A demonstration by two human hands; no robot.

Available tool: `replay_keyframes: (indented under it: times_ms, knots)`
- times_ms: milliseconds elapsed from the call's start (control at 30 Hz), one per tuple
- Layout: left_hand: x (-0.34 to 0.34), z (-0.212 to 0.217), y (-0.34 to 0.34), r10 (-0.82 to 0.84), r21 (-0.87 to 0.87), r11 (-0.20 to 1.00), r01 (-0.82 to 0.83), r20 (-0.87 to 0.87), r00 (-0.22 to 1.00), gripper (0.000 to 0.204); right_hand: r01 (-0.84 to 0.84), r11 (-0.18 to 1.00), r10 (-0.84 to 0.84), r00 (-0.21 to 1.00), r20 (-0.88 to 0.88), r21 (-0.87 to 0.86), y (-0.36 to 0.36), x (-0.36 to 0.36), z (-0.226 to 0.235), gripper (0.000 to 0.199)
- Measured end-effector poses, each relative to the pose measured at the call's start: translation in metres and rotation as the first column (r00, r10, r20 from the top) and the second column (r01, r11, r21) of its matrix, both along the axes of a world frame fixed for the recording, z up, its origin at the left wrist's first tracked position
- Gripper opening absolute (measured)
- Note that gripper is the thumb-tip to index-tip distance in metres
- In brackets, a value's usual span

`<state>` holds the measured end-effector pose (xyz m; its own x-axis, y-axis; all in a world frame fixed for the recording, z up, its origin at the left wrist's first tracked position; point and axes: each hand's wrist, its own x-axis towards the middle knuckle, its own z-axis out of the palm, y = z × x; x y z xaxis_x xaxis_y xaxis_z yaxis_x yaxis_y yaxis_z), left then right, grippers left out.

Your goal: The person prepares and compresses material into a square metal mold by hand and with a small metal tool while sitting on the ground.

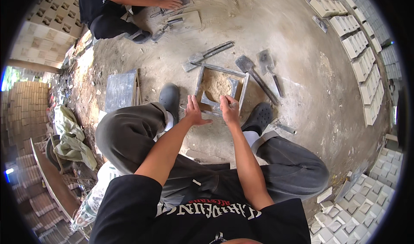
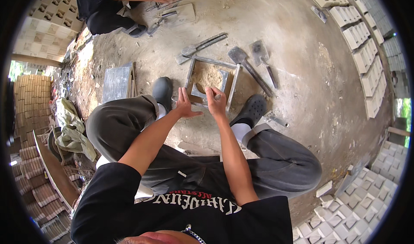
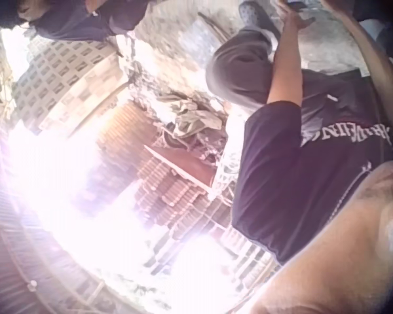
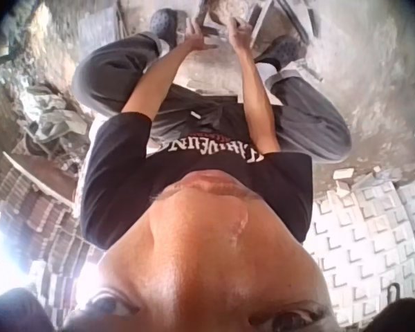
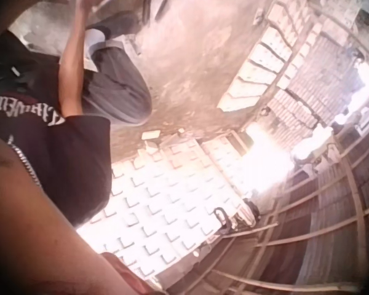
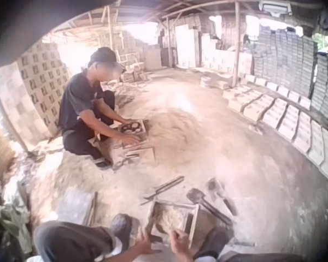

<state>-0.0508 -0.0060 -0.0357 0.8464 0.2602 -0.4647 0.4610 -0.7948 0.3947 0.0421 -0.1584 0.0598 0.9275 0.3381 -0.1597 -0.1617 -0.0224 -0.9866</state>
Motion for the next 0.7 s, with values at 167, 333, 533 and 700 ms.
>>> replay_keyframes:
  times_ms: [167, 333, 533, 700]
  knots:
    - [0.005, 0.008, -0.003, -0.009, -0.028, 1.0, 0.007, -0.069, 0.998, 0.154, 0.025, 0.999, -0.024, 0.999, 0.024, -0.02, -0.002, 0.0, 0.004, 0.031]
    - [0.005, 0.009, 0.002, -0.032, -0.028, 0.999, 0.03, -0.083, 0.996, 0.154, 0.028, 1.0, -0.028, 0.999, 0.016, 0.0, 0.001, 0.0, 0.006, 0.032]
    - [0.006, 0.013, 0.002, -0.124, 0.01, 0.992, 0.126, -0.114, 0.986, 0.153, 0.038, 0.999, -0.037, 0.999, 0.035, -0.02, -0.001, 0.0, 0.007, 0.032]
    - [0.009, 0.016, -0.001, -0.137, 0.019, 0.99, 0.142, -0.159, 0.978, 0.152, 0.033, 0.999, -0.033, 0.996, 0.083, -0.002, -0.001, 0.002, 0.004, 0.03]
